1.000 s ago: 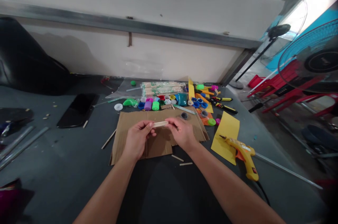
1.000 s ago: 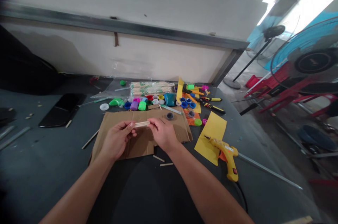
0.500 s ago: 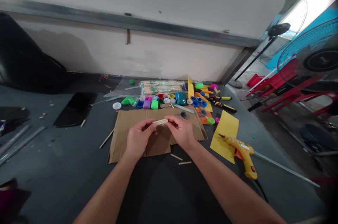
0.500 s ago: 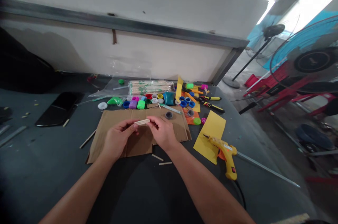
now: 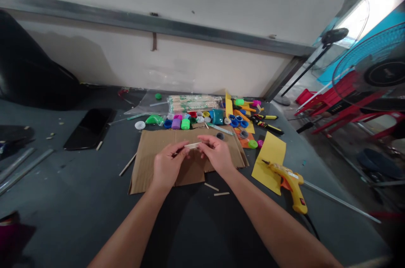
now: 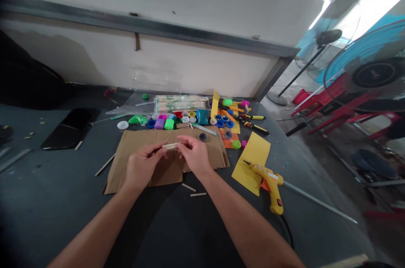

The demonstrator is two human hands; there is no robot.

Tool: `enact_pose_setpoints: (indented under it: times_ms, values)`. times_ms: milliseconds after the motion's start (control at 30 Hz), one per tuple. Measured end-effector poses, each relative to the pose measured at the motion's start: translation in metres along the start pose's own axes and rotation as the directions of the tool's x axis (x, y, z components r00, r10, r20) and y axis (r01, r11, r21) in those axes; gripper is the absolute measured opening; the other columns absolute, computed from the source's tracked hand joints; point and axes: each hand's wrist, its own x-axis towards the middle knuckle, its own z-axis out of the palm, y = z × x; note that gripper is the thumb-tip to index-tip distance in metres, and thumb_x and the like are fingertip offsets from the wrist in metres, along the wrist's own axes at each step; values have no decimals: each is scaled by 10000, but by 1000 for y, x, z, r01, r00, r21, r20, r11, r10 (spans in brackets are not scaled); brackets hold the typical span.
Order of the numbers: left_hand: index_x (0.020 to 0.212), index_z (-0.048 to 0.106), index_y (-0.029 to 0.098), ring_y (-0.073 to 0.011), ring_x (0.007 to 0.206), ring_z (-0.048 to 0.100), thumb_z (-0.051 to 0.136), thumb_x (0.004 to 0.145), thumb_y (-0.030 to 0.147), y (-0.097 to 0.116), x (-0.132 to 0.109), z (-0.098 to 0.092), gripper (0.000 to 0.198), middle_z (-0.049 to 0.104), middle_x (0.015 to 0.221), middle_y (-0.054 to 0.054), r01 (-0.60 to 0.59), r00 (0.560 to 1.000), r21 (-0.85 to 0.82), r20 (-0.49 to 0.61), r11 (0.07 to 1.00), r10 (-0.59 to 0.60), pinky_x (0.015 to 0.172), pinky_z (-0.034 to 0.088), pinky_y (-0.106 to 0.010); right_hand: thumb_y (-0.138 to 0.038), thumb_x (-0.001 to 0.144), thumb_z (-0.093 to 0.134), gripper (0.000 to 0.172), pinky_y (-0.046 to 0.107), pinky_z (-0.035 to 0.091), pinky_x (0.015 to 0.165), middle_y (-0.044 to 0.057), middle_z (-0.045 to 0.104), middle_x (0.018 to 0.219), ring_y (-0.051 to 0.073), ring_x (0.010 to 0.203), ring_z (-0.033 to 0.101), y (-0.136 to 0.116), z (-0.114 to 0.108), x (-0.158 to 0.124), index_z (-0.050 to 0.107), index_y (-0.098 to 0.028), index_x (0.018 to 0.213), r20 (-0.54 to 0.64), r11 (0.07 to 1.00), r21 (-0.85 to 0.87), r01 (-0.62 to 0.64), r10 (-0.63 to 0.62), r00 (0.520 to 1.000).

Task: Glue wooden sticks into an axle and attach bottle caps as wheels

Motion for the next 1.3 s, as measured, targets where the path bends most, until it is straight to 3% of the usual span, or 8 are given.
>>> enact_pose_setpoints:
  times_ms: [233,367,533,667,800,1000,1300]
  values:
    - [947,751,243,-186,677,657,655,759,318,3,0,-1,224,724,745,-19,26,1000,-17,-10,1000,-27,672,490,-281,-336,753,640,233,230,506,460,-6,626,622,114,493,563,-5,-1,-2,691,-181,920,-2,1000,2,2,-2,1000]
    - [954,750,233,-193,678,657,660,757,340,4,1,-2,242,721,730,-20,61,997,-39,-37,997,-63,650,480,-281,-433,798,592,296,233,499,453,3,623,605,115,480,567,-8,-2,-2,710,-175,883,-8,999,37,2,-2,1000]
    - [931,754,241,-185,675,653,662,748,324,2,1,-1,221,720,743,-20,1,1000,-18,-13,1000,-1,661,480,-279,-378,700,683,234,215,468,426,-16,606,547,105,451,541,-10,0,-2,695,-162,790,-16,997,17,-70,70,997]
    - [928,752,251,-184,678,652,653,758,322,-1,1,1,209,726,779,-23,-28,1000,4,-3,1000,28,678,486,-284,-329,719,658,161,200,457,426,-21,596,532,96,439,536,-10,0,-3,668,-168,713,-19,997,-65,-50,49,999]
    - [923,753,249,-191,687,653,652,755,318,0,1,0,208,724,762,-23,-14,1000,2,-11,1000,14,676,483,-285,-341,742,644,172,204,469,429,-17,609,543,100,440,550,-10,-1,-4,675,-172,727,-10,995,-98,-21,20,1000]
    - [947,749,233,-194,695,659,649,765,329,4,2,-1,229,719,713,-15,34,999,10,-19,999,-34,694,476,-289,-457,800,566,324,203,466,410,10,621,596,110,481,571,-8,-2,-2,701,-163,815,-4,999,21,-26,26,1000]
    - [946,748,237,-183,667,667,659,759,319,0,1,2,223,735,816,-30,7,1000,-13,4,1000,-7,665,488,-282,-300,684,680,200,194,433,431,-48,579,606,74,455,508,-8,1,-2,615,-177,829,-7,999,-30,-41,41,999]
